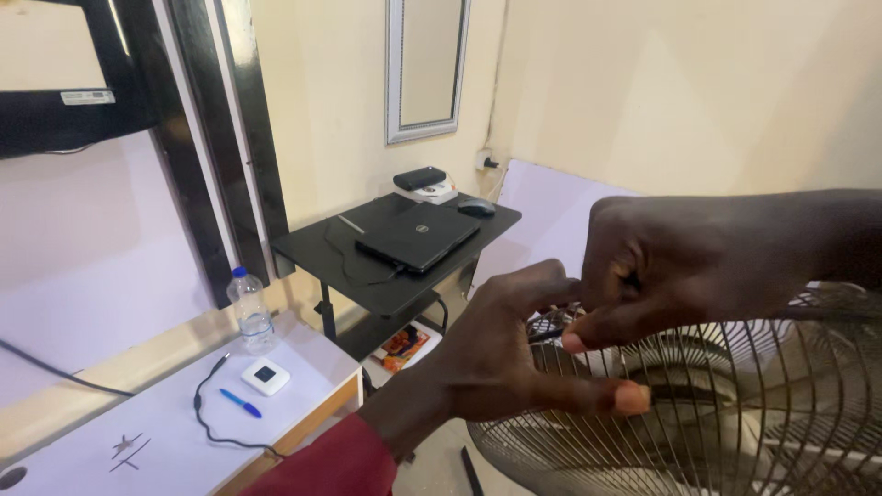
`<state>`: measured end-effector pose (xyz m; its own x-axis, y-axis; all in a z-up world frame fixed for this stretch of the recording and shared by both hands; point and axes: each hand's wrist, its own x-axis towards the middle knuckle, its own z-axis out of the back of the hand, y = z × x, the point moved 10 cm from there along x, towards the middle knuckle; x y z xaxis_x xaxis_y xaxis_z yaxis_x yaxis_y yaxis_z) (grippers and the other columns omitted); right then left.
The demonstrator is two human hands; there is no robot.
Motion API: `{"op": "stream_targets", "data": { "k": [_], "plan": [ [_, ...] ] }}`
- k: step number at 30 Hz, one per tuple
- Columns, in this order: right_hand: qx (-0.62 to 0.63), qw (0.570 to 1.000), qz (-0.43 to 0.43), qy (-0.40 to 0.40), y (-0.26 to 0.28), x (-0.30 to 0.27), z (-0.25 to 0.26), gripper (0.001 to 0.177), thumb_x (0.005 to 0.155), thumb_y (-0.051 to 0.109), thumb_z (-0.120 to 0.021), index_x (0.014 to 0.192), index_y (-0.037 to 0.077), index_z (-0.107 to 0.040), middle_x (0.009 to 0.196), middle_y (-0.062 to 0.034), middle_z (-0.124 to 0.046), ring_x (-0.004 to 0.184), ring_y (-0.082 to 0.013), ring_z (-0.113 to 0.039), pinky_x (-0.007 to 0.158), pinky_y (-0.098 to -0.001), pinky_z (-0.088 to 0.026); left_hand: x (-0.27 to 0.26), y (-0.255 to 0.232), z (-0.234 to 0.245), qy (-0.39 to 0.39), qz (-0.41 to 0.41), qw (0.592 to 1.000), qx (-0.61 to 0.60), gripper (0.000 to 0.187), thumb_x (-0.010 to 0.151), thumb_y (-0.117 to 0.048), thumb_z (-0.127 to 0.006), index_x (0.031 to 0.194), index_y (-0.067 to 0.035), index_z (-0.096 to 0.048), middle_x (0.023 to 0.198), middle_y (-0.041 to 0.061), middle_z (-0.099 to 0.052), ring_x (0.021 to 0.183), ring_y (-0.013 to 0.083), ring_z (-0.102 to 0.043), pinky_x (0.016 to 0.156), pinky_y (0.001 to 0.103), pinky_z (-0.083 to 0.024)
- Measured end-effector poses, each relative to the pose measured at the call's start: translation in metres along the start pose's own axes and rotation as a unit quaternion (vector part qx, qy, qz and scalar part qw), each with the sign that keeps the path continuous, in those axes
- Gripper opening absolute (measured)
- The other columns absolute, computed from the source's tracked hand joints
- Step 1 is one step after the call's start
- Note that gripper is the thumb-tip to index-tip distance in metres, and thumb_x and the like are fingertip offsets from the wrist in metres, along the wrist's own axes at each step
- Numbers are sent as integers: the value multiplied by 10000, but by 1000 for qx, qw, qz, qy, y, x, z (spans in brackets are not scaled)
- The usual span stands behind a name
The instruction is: The person disassembles a standing electric fan by removing the front grille, unscrewing the central nut, and detaching the fan blades. The components are handled one at a time and placed on the floor.
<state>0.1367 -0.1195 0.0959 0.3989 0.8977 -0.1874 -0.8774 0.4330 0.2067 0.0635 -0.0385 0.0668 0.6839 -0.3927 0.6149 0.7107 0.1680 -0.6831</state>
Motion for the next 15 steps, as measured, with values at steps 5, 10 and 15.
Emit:
{"op": "stream_targets", "data": {
  "k": [5, 10, 15],
  "plan": [
    [-17, 997, -59, 54, -14, 1, -9, 287, 937, 391, -733, 853, 122, -675, 915, -61, -570, 679, -163, -533, 613, -336, -522, 0, -3, 3, -8, -13, 1000, -8, 755, 722, -631, -861, 1199, -64, -716, 1094, 58, -712, 1105, 191, -690, 965, 353, -523],
    [5, 999, -38, 16, -12, -2, -6, 274, 924, 362, -758, 905, 124, -624, 990, -31, -529, 750, -140, -546, 620, -322, -514, 1, 2, 2, -5, 4, 1000, 2, 778, 698, -654, -852, 1190, -64, -726, 1081, 57, -711, 1082, 194, -698, 941, 358, -533],
    [51, 999, -11, -7, -8, -4, -4, 279, 911, 350, -781, 885, 127, -615, 1004, -22, -507, 746, -124, -582, 628, -316, -529, 1, 2, 0, 4, -2, 1000, -5, 815, 713, -707, -820, 1204, -65, -710, 1075, 52, -701, 1075, 185, -693, 930, 356, -533]
  ]
}}
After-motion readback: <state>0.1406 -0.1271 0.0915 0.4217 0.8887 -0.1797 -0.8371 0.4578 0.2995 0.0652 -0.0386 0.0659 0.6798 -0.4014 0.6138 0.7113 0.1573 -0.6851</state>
